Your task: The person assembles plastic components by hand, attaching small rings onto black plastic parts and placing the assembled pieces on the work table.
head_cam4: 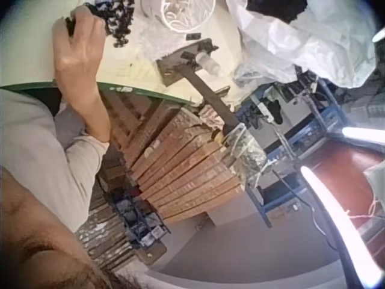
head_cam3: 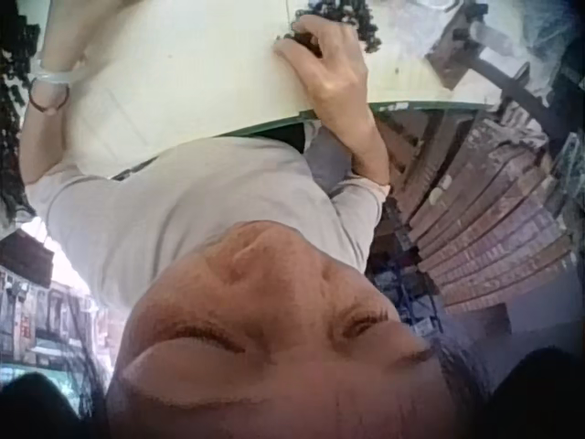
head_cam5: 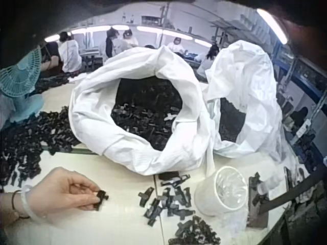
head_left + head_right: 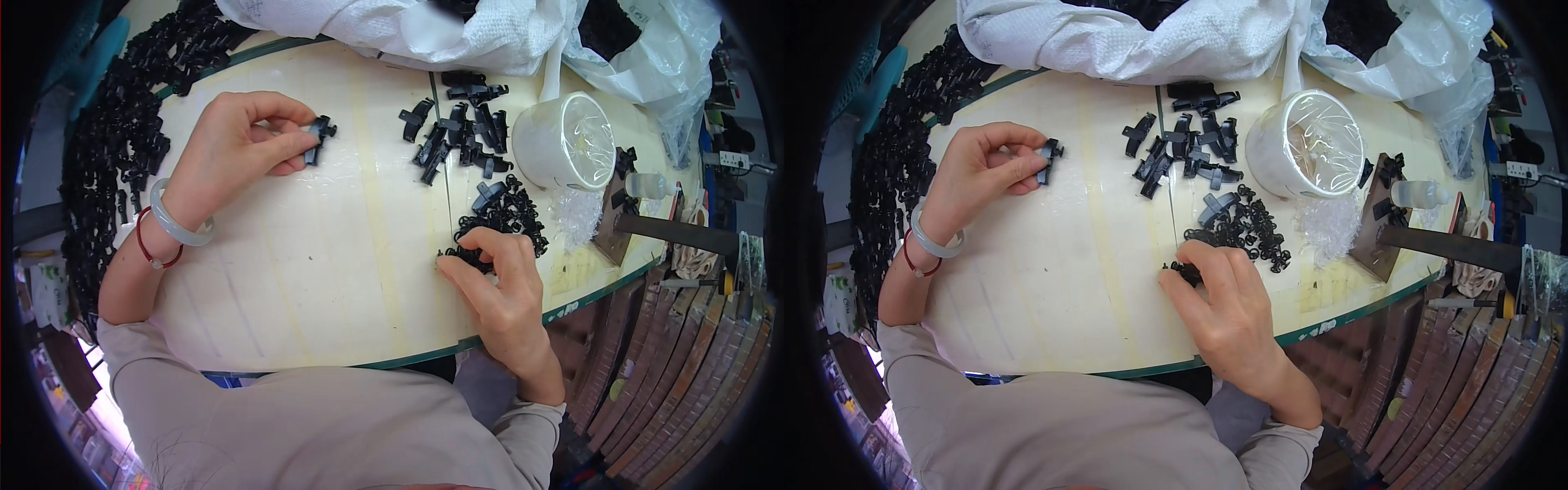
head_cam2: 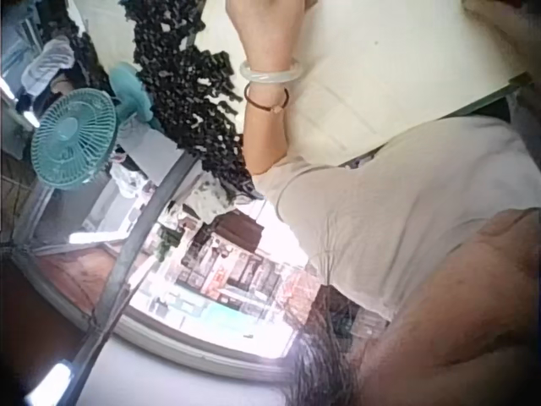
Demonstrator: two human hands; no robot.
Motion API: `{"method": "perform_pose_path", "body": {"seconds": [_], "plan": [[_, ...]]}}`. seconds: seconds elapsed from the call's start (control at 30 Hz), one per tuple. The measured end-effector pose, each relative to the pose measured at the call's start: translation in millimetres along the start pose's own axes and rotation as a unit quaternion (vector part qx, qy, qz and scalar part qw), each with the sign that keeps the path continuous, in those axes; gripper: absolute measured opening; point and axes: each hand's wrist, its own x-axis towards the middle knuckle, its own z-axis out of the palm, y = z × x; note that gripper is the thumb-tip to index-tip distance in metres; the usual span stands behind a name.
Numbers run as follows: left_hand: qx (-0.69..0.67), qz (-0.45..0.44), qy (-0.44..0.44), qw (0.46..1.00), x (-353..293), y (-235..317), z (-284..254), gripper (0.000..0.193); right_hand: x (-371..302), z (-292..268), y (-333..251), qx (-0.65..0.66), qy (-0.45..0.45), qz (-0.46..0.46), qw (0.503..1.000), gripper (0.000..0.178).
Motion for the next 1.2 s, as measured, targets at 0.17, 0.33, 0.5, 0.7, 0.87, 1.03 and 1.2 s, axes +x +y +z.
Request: {"method": "perform_pose_path", "body": {"seconds": [0.17, 0.33, 0.5, 0.7, 0.87, 1.03, 1.2], "plan": [[0.206, 0.197, 0.083, 0.955, -18.3, 5.3, 2.0, 0.026, -1.8, -0.6, 1.3, 0.052, 0.016, 0.053, 0.997, 0.020], [0.126, 0.440, -0.097, 0.884, -29.7, 9.8, 43.9, 0.030, -8.5, -15.5, -1.9, 0.388, 0.068, 0.227, 0.890, 0.004], [-0.060, 0.337, -0.224, 0.913, -20.1, 6.4, 86.3, 0.023, -11.1, -6.9, -4.9, 0.636, 0.060, 0.322, 0.699, 0.005], [-0.219, 0.080, -0.372, 0.898, -20.0, 10.4, 89.2, 0.017, -20.7, -1.5, -12.6, 0.515, 0.118, 0.246, 0.813, 0.010], [-0.275, -0.050, -0.416, 0.865, -17.3, 11.0, 86.0, 0.021, -13.6, -5.8, -11.9, 0.154, 0.148, 0.051, 0.975, 0.032], [-0.249, -0.073, -0.404, 0.877, -15.7, 16.9, 82.7, 0.021, -9.3, -8.0, -13.0, 0.070, 0.148, 0.016, 0.986, 0.033], [-0.277, -0.098, -0.386, 0.874, -14.9, 18.2, 84.9, 0.020, -3.4, -8.2, -13.1, 0.035, 0.150, 0.004, 0.988, 0.033]]}}
